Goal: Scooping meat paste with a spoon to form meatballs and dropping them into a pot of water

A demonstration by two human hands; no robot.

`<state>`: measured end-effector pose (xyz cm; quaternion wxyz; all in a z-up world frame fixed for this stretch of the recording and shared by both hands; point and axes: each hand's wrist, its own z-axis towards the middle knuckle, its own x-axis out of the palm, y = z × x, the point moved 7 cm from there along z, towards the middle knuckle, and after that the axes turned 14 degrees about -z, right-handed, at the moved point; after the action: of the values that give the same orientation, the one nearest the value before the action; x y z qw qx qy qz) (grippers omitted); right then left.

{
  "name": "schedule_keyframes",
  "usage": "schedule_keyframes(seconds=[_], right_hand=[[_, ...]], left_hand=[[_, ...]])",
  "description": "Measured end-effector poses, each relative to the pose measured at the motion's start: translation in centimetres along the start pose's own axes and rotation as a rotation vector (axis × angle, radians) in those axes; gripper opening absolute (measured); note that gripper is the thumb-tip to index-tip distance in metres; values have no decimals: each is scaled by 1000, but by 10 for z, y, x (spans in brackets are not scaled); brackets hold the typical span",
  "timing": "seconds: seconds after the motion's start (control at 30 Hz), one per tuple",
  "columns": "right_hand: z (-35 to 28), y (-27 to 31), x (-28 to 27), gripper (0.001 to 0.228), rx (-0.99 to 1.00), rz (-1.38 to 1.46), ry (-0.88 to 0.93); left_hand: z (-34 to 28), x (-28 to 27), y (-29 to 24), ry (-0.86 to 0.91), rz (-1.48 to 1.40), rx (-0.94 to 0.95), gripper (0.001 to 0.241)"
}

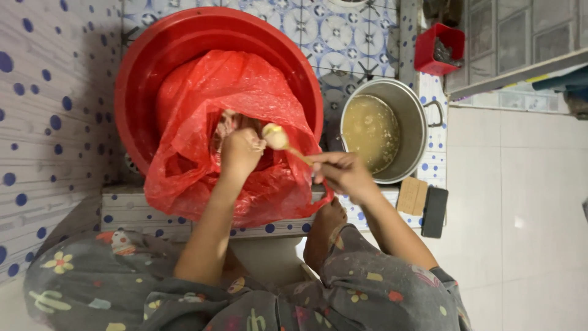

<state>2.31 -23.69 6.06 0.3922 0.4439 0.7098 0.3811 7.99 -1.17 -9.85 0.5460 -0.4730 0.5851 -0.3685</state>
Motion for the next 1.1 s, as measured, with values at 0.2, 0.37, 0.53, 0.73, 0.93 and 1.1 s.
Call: schedule_keyframes(seconds=[0.2, 0.37, 0.53, 0.73, 0.93, 1.1], right_hand=[[4, -84, -120, 21, -34, -130, -484], [25, -190, -188, 21, 177, -706, -628], [55, -289, -221, 20, 313, -830, -670], [39, -221, -197, 20, 349, -879, -691], [8, -86, -127, 19, -106, -214, -608], [-18, -4, -25, 25, -252, -495, -141]], left_hand=[[4, -3, 9, -9, -202, -157, 14], [4, 2, 18, -1, -300, -195, 19], [-2, 5, 14, 0, -378, -223, 21], [-7, 7, 2, 39, -688, -286, 28], [-24, -23, -62, -55, -750, -81, 29], [-32, -37, -96, -126, -1153, -124, 27]])
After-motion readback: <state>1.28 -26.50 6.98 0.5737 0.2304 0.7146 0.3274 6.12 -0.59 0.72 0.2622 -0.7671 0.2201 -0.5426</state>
